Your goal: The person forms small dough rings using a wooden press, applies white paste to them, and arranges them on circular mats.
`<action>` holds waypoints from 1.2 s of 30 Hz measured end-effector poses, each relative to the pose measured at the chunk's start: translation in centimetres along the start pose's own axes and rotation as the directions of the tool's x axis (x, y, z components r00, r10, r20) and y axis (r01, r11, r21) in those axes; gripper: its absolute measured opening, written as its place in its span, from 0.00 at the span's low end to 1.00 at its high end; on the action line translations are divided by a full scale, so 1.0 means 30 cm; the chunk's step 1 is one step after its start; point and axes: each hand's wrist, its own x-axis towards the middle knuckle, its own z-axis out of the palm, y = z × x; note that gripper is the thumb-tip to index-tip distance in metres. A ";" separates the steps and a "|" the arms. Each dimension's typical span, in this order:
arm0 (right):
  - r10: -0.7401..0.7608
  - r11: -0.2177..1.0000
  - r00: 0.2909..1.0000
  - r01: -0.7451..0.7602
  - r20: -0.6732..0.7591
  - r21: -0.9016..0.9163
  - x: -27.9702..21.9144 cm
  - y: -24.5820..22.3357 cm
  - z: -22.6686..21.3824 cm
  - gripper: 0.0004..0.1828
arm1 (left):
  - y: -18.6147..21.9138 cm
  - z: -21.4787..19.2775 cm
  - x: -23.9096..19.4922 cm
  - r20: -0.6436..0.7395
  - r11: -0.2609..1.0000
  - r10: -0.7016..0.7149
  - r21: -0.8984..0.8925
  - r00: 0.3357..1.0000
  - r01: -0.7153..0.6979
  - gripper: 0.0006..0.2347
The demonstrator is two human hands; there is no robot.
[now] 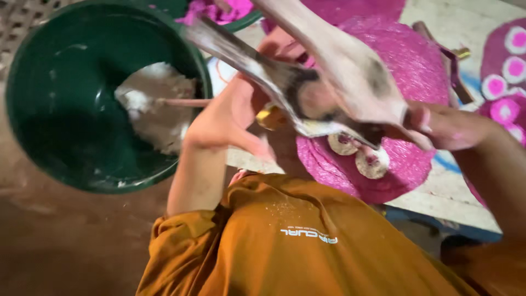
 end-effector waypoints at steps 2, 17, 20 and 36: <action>0.227 0.970 0.974 -0.224 -0.022 0.097 -0.108 0.078 0.011 0.52 | -0.075 0.014 0.094 0.024 0.829 0.057 -0.559 0.998 -0.033 0.44; 0.691 0.676 0.646 -0.737 -0.325 -0.029 -0.303 0.193 -0.100 0.55 | -0.654 -0.003 0.306 -0.112 0.512 0.037 -0.851 0.993 -0.115 0.09; 0.586 0.757 0.744 -0.644 -0.322 -0.111 -0.195 0.156 -0.095 0.58 | -0.671 -0.071 0.292 -0.140 0.493 0.031 -0.859 0.990 -0.137 0.12; 0.713 0.587 0.527 -0.809 -0.462 -0.015 -0.072 0.085 -0.027 0.46 | -0.811 -0.119 0.249 -0.160 0.409 -0.006 -0.901 0.987 -0.144 0.14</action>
